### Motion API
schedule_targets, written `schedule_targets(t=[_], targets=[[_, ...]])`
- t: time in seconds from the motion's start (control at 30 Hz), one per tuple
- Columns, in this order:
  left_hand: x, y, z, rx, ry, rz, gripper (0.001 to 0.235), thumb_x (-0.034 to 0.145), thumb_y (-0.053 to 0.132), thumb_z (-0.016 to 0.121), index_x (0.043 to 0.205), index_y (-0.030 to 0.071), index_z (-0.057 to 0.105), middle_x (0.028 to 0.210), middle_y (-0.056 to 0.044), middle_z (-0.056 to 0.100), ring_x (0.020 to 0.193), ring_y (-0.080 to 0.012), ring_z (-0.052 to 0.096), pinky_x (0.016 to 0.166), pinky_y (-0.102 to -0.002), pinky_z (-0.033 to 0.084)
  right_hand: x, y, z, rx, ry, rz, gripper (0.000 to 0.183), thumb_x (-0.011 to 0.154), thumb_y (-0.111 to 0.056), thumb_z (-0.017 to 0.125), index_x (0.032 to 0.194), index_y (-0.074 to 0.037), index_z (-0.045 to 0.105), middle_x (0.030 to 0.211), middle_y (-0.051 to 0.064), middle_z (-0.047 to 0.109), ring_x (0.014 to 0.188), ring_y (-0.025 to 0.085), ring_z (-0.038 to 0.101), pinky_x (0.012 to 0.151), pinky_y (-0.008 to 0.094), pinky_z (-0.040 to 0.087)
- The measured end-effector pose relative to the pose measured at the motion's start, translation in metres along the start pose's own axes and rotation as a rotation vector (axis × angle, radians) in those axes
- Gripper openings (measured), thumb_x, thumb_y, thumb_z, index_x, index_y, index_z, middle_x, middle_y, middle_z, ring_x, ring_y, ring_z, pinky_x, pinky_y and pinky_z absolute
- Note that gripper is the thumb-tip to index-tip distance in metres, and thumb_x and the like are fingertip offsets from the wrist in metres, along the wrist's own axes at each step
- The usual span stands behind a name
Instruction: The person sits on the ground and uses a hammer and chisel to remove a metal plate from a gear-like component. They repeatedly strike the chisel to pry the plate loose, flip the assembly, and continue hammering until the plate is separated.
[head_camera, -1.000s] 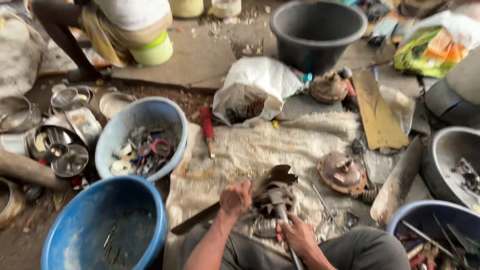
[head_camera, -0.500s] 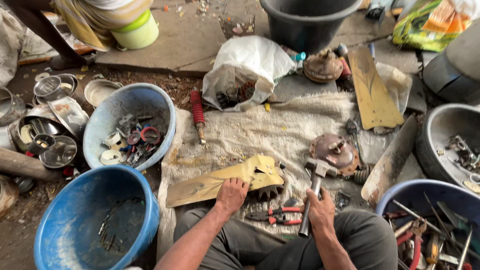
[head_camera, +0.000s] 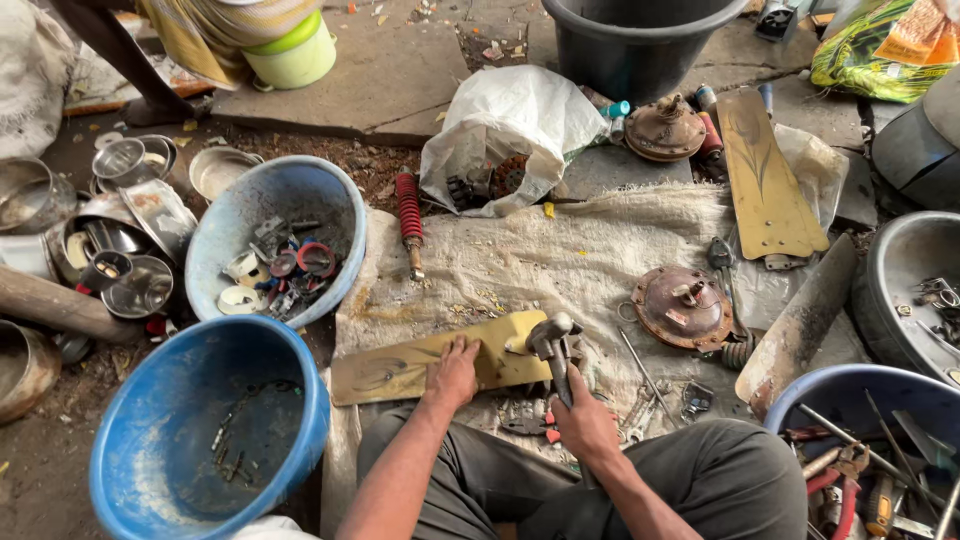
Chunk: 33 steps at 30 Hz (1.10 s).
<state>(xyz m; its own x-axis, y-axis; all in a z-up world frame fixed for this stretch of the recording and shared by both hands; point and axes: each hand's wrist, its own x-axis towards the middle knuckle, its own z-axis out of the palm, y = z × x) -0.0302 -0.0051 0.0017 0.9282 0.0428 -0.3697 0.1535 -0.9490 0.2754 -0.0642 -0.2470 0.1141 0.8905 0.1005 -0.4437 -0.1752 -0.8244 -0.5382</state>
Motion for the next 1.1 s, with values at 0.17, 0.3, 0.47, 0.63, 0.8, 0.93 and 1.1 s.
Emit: schedule_targets(t=[0.17, 0.3, 0.47, 0.63, 0.8, 0.93, 1.1], targets=[[-0.008, -0.008, -0.003, -0.098, -0.014, 0.009, 0.091, 0.081, 0.034, 0.088, 0.157, 0.028, 0.039, 0.168, -0.007, 0.025, 0.153, -0.0329, 0.029, 0.113, -0.05, 0.045, -0.036, -0.023, -0.021, 0.258, 0.095, -0.09, 0.071, 0.097, -0.021, 0.059, 0.161, -0.024, 0.028, 0.087, 0.012, 0.07, 0.059, 0.019, 0.06, 0.048, 0.036, 0.052], [-0.01, 0.001, -0.009, -0.075, -0.093, -0.069, 0.09, 0.082, 0.035, 0.087, 0.157, 0.03, 0.038, 0.169, -0.003, 0.023, 0.153, -0.0303, 0.028, 0.113, -0.053, 0.043, -0.044, -0.014, -0.049, 0.502, 0.544, -0.788, 0.042, 0.104, -0.009, 0.057, 0.142, -0.021, 0.047, 0.087, 0.007, 0.066, 0.065, 0.013, 0.061, 0.053, 0.03, 0.054], [-0.008, 0.001, -0.023, -0.097, -0.125, -0.077, 0.09, 0.083, 0.035, 0.086, 0.158, 0.03, 0.037, 0.17, -0.004, 0.019, 0.154, -0.0314, 0.026, 0.115, -0.058, 0.038, 0.002, 0.013, 0.002, 0.571, 0.61, -0.701, 0.045, 0.108, -0.009, 0.056, 0.145, -0.012, 0.031, 0.099, 0.01, 0.065, 0.06, 0.012, 0.059, 0.049, 0.026, 0.053], [-0.017, -0.005, -0.03, -0.14, -0.209, -0.093, 0.092, 0.083, 0.035, 0.086, 0.159, 0.033, 0.033, 0.171, -0.004, 0.013, 0.156, -0.0336, 0.019, 0.117, -0.063, 0.032, 0.016, 0.003, 0.028, -0.031, 0.1, -0.082, 0.073, 0.105, -0.026, 0.064, 0.166, -0.018, 0.025, 0.118, 0.021, 0.074, 0.085, 0.017, 0.063, 0.072, 0.033, 0.048], [-0.005, -0.008, -0.019, -0.198, -0.128, -0.086, 0.092, 0.082, 0.034, 0.086, 0.158, 0.034, 0.035, 0.173, -0.004, 0.012, 0.157, -0.0354, 0.017, 0.118, -0.064, 0.032, -0.029, -0.019, -0.032, 0.387, 0.3, -0.315, 0.061, 0.107, -0.019, 0.058, 0.163, -0.013, 0.035, 0.119, 0.011, 0.067, 0.075, 0.013, 0.063, 0.061, 0.031, 0.055], [0.001, -0.011, -0.002, -0.18, -0.134, -0.079, 0.093, 0.08, 0.037, 0.088, 0.158, 0.034, 0.037, 0.173, -0.006, 0.011, 0.157, -0.0373, 0.016, 0.119, -0.064, 0.03, -0.041, -0.015, -0.04, 0.661, 0.594, -0.816, 0.038, 0.11, -0.015, 0.055, 0.146, -0.008, 0.042, 0.096, 0.007, 0.064, 0.066, 0.01, 0.058, 0.055, 0.027, 0.054], [0.006, -0.013, 0.002, -0.139, -0.099, -0.072, 0.089, 0.082, 0.039, 0.087, 0.157, 0.034, 0.039, 0.172, -0.014, 0.009, 0.157, -0.0399, 0.014, 0.12, -0.065, 0.025, -0.006, -0.014, 0.017, 0.307, 0.424, -0.506, 0.055, 0.112, -0.018, 0.048, 0.165, -0.015, 0.033, 0.12, 0.017, 0.065, 0.076, 0.015, 0.058, 0.062, 0.03, 0.054]])
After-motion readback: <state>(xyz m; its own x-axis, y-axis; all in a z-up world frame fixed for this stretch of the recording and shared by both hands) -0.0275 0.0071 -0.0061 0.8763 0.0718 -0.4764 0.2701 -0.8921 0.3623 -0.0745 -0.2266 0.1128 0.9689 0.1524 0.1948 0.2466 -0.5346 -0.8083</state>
